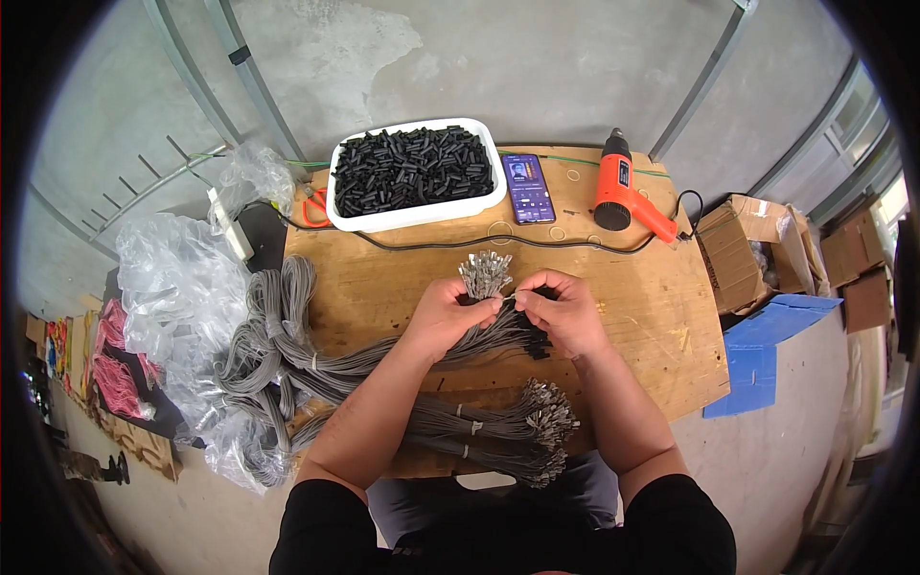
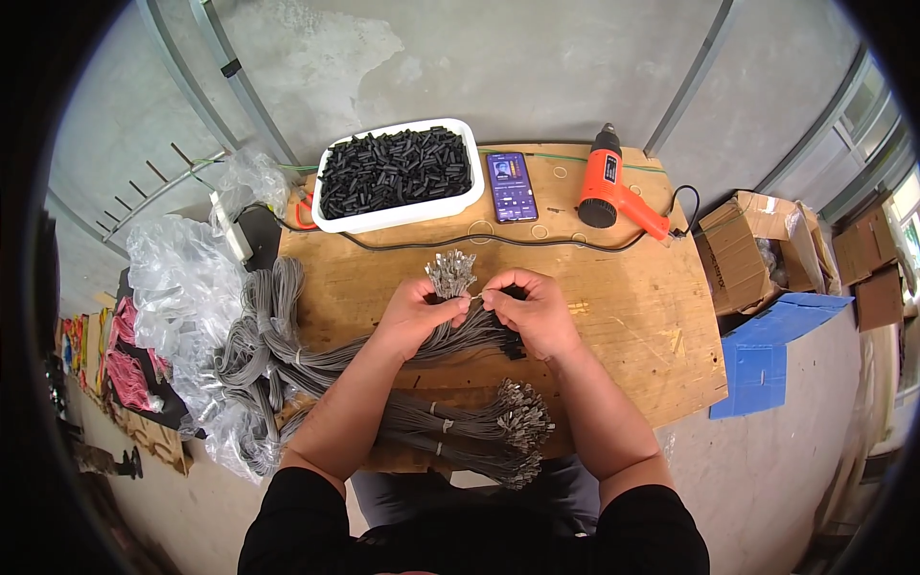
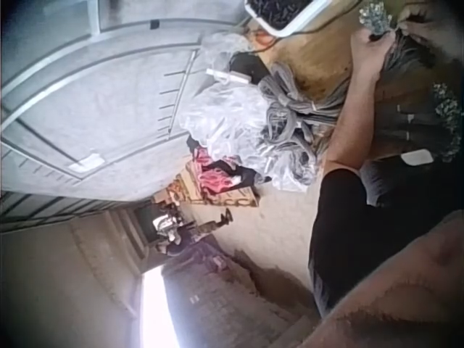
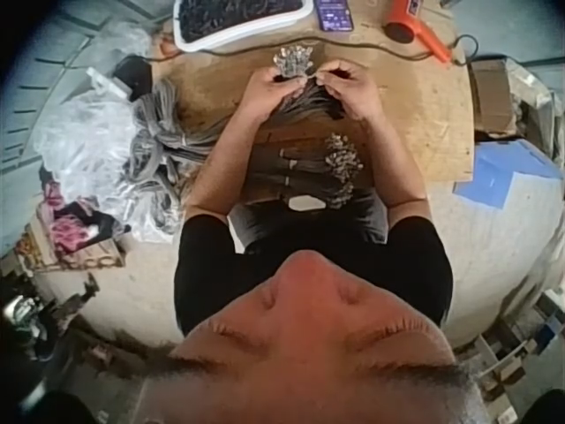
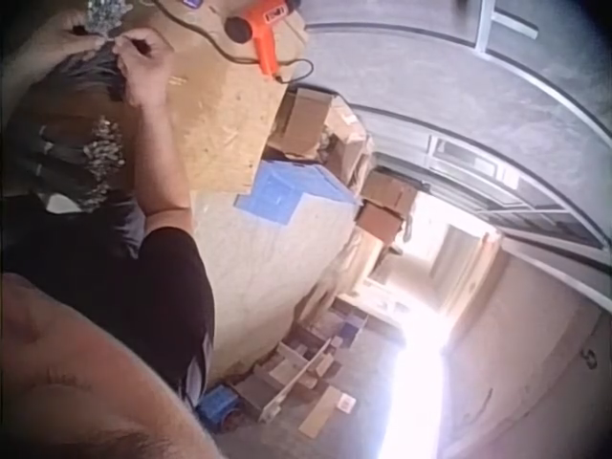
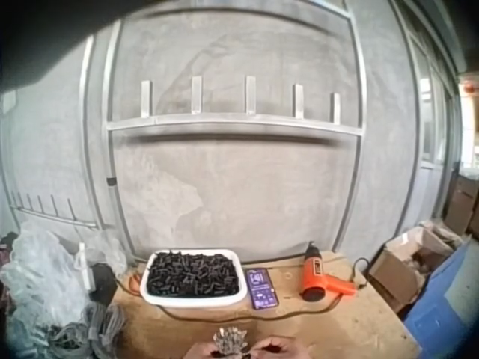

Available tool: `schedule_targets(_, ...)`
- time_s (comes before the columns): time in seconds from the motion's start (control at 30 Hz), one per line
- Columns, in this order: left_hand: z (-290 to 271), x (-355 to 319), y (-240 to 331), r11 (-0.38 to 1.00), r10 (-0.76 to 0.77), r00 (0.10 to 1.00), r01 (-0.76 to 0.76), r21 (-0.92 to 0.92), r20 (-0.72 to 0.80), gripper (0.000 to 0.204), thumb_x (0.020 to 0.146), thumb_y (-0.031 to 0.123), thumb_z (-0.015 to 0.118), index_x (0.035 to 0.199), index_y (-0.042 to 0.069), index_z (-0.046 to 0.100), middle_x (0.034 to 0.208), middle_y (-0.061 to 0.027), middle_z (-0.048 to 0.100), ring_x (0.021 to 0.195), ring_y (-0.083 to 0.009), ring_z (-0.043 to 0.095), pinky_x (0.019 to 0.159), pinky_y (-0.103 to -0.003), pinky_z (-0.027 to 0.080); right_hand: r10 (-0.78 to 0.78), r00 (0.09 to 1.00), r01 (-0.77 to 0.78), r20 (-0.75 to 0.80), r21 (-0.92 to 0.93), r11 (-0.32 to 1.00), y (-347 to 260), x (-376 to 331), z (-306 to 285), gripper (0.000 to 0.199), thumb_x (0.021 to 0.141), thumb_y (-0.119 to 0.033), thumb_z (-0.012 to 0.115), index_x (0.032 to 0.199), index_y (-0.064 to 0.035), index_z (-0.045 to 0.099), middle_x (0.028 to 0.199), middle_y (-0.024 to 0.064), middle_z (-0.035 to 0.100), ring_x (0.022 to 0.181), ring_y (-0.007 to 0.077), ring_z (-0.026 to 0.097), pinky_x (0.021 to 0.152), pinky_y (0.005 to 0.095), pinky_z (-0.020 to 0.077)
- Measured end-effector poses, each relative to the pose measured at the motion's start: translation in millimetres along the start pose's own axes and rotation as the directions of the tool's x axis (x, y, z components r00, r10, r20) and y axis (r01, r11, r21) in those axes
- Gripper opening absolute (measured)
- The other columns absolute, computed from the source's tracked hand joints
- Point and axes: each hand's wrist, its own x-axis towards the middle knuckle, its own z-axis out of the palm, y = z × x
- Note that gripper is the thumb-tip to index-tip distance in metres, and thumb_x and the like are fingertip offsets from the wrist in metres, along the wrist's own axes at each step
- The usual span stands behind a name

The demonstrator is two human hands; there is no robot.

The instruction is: Manually attaching small components to the ends of wire bundles.

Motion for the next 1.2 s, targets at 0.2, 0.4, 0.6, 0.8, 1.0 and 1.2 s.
schedule_targets(0.2, 1, 0, 0, 0.999, -0.026, 0.999, 0.025, -0.022, -0.042, 0.008, 0.088, 0.003, 0.069, 0.094, -0.002, 0.066, 0.080, -0.0039, 0.064, 0.068, -0.0119, 0.057, 0.064, -0.026, 0.045, 0.129, 0.992, -0.118, 0.005, 0.446, 0.887, -10, 4, -9, 0.020, 0.097, -0.012, 0.058, 0.110, 0.0020, 0.063, 0.093, 0.0070, 0.064, 0.068, 0.0082, 0.050, 0.051, 0.0186, 0.0355)
schedule_targets(0.4, 0, 1, 2, 0.999, -0.030, 0.998, 0.028, -0.027, -0.051, 0.007, 0.089, 0.003, 0.068, 0.094, -0.001, 0.066, 0.080, -0.0036, 0.062, 0.068, -0.0125, 0.056, 0.064, -0.027, 0.045, 0.147, 0.988, -0.091, -0.053, 0.571, 0.816, -3, 11, -22, 0.023, 0.100, -0.007, 0.048, 0.120, 0.0018, 0.055, 0.098, 0.0111, 0.062, 0.073, 0.0128, 0.052, 0.053, 0.0206, 0.0384)
schedule_targets(0.6, 0, 1, 2, 0.999, -0.034, 0.998, 0.031, -0.041, -0.057, 0.007, 0.089, 0.003, 0.068, 0.093, -0.002, 0.065, 0.080, -0.0038, 0.062, 0.068, -0.0123, 0.056, 0.064, -0.027, 0.044, 0.147, 0.988, -0.100, -0.041, 0.552, 0.828, -1, 11, -21, 0.012, 0.100, -0.007, 0.050, 0.109, -0.0021, 0.056, 0.096, 0.0144, 0.066, 0.068, 0.0119, 0.050, 0.049, 0.0194, 0.0369)
schedule_targets(0.8, 0, 0, 1, 0.996, -0.056, 0.994, 0.051, -0.067, -0.089, 0.007, 0.088, 0.003, 0.068, 0.092, -0.002, 0.065, 0.080, -0.0042, 0.062, 0.067, -0.0125, 0.056, 0.063, -0.027, 0.045, 0.145, 0.989, -0.128, 0.006, 0.504, 0.854, 2, 8, -20, 0.013, 0.098, -0.015, 0.061, 0.101, -0.0016, 0.060, 0.088, 0.0117, 0.068, 0.061, 0.0089, 0.049, 0.046, 0.0181, 0.0337)
schedule_targets(1.0, -3, 1, 0, 0.997, -0.036, 0.997, 0.031, -0.076, -0.074, 0.007, 0.087, 0.001, 0.067, 0.093, -0.003, 0.065, 0.079, -0.0049, 0.062, 0.067, -0.0136, 0.057, 0.063, -0.028, 0.045, 0.134, 0.991, -0.120, -0.006, 0.403, 0.907, 1, 7, -16, 0.016, 0.094, -0.009, 0.066, 0.105, 0.0019, 0.066, 0.088, 0.0096, 0.069, 0.060, 0.0070, 0.050, 0.047, 0.0179, 0.0326)
schedule_targets(1.2, -3, 1, 1, 0.996, -0.033, 0.997, 0.028, -0.079, -0.067, 0.007, 0.087, 0.000, 0.067, 0.092, -0.003, 0.064, 0.080, -0.0052, 0.062, 0.067, -0.0138, 0.057, 0.063, -0.029, 0.044, 0.082, 0.996, -0.067, -0.041, 0.276, 0.959, 2, 4, -5, 0.012, 0.091, -0.001, 0.065, 0.103, 0.0017, 0.066, 0.088, 0.0102, 0.069, 0.061, 0.0056, 0.049, 0.047, 0.0168, 0.0323)
